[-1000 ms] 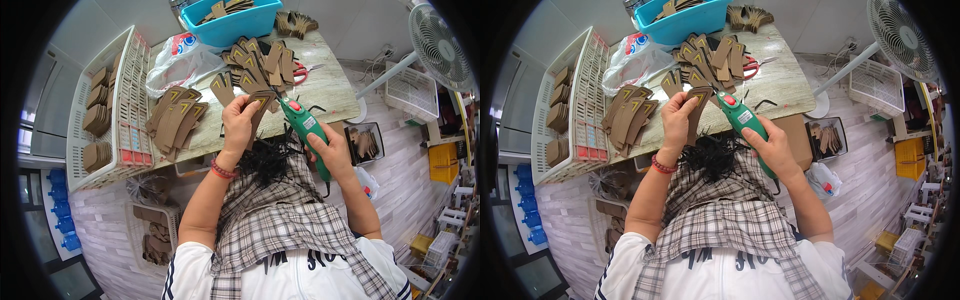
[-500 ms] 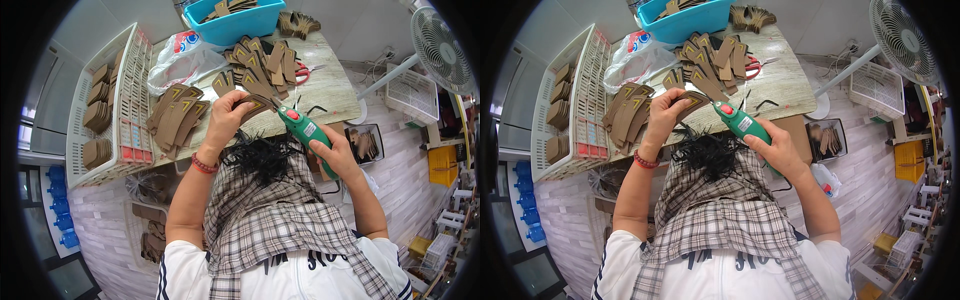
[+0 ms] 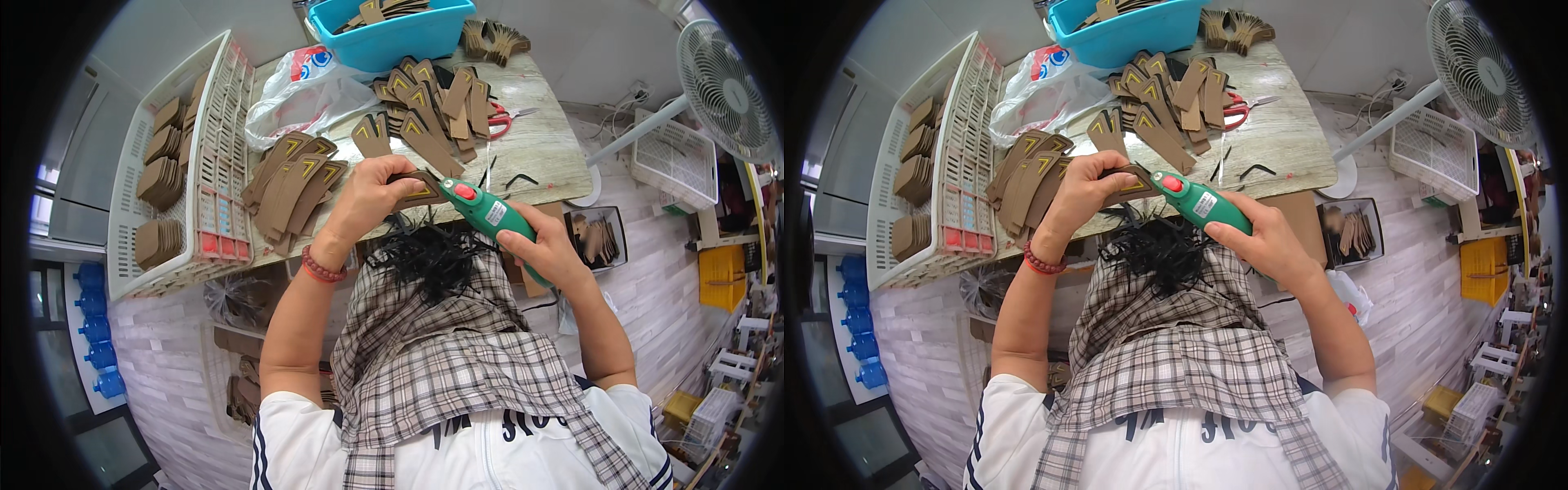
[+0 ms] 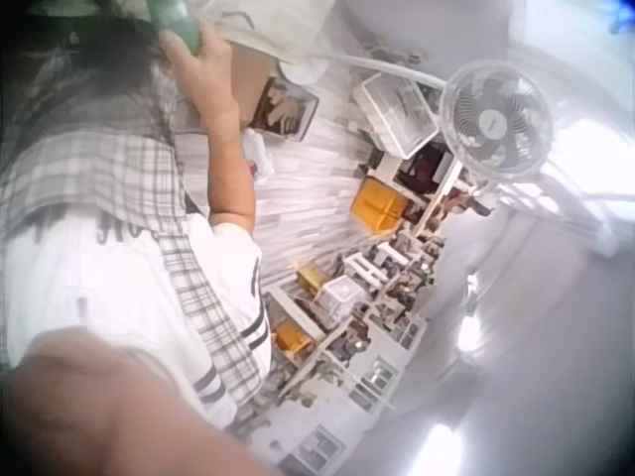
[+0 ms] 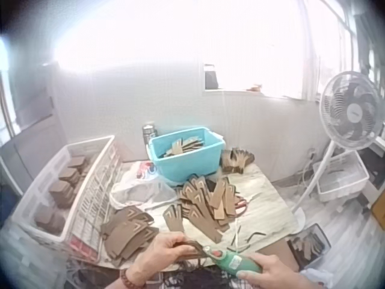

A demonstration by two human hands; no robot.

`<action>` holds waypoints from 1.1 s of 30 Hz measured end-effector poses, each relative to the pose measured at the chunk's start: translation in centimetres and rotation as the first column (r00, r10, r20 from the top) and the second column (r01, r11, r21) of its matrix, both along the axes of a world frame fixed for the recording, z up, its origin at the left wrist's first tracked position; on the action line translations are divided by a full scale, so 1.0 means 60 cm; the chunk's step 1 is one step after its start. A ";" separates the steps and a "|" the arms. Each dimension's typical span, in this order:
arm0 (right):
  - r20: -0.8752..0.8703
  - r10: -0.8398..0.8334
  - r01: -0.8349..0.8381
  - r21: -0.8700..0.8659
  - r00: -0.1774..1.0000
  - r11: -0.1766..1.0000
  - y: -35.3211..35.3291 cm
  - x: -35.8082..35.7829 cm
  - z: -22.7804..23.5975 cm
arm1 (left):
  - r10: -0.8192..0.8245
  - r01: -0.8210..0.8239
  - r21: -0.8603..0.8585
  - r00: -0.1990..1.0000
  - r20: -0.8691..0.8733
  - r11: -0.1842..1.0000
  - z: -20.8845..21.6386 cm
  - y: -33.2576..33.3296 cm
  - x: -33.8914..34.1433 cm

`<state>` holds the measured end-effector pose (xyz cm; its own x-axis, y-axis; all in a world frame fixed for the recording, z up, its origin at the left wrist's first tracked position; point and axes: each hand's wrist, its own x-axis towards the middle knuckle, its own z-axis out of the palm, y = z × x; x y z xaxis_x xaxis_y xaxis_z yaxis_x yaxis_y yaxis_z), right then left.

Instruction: The person uses a green rotary cutter to trim the edges of small brown cardboard pieces on a table. They handle each piece individually, rotate it as needed, and place trimmed pieces into a nearby basket. The workspace includes a white basket, a blue bin, and a fan in the background.

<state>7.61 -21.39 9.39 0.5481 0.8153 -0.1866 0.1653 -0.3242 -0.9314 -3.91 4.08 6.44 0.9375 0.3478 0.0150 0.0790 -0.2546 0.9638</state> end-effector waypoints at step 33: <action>-0.118 -0.277 0.291 0.116 0.953 0.950 0.020 -0.019 -0.061 | 0.619 -0.467 -0.478 0.751 0.229 0.744 -0.092 0.007 0.098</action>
